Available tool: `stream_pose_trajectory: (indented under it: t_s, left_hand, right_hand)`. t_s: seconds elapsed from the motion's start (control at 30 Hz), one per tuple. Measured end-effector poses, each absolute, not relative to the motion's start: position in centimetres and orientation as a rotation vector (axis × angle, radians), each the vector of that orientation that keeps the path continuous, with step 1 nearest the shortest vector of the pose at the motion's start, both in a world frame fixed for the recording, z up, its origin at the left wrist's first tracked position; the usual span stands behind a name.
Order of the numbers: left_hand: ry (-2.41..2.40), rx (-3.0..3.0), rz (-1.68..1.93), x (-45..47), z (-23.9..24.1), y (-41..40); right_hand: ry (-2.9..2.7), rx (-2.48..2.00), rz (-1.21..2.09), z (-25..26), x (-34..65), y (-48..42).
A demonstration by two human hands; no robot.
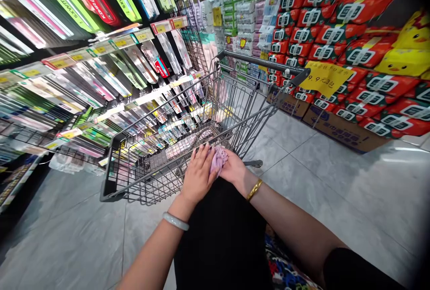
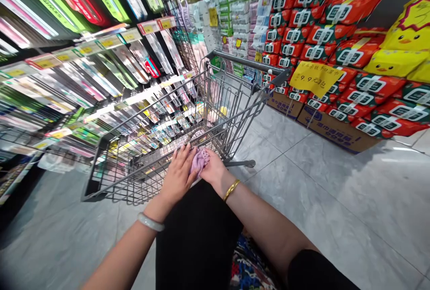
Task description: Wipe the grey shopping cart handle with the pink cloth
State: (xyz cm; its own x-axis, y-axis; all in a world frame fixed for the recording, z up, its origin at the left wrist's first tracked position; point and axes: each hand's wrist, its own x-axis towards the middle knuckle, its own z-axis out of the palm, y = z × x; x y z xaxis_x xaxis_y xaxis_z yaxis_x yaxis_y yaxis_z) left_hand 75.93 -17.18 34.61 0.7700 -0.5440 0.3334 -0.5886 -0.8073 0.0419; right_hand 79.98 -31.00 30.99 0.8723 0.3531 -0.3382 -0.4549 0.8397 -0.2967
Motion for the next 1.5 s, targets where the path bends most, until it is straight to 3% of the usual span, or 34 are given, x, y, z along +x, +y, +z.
stream_pose_trajectory:
  t_s: [0.33, 0.5, 0.57, 0.67, 0.8, 0.93, 1.07, 1.33, 1.5]
  left_hand:
    - [-0.602, 2.716, 0.125, 75.1, 30.1, -16.0]
    - [-0.418, 2.549, 0.29, 75.7, 31.8, -16.0]
    - [-0.4, 2.564, 0.449, 75.6, 32.6, -16.3]
    - [-0.38, 2.7, 0.614, 75.3, 32.2, -16.8]
    - [-0.37, 2.883, 0.513, 75.3, 28.9, -16.5]
    - [-0.365, 2.956, 0.413, 75.2, 27.6, -16.0]
    - [-0.291, 2.957, 0.633, 75.5, 29.4, -16.1]
    - [-0.38, 3.095, 0.444, 74.5, 26.8, -13.9]
    - [-0.19, 2.967, 0.797, 74.3, 28.4, -14.2]
  right_hand:
    - [0.379, -0.449, 0.664, 30.0, 77.8, -30.0]
    - [0.149, -0.615, 0.648, 32.2, 77.2, -31.3]
    - [0.08, -0.889, 0.517, 33.4, 76.6, -32.1]
    - [-0.117, -1.464, -0.067, 35.8, 75.8, -33.6]
    - [-0.504, -1.877, -0.638, 39.5, 76.8, -34.5]
    - [-0.749, -2.187, -0.595, 40.2, 80.1, -32.3]
    - [-0.827, -2.36, -0.49, 37.5, 81.8, -29.5]
    - [-0.829, -2.541, -0.696, 35.3, 81.0, -28.7]
    - [-0.8, -2.58, -0.746, 35.3, 80.8, -28.7]
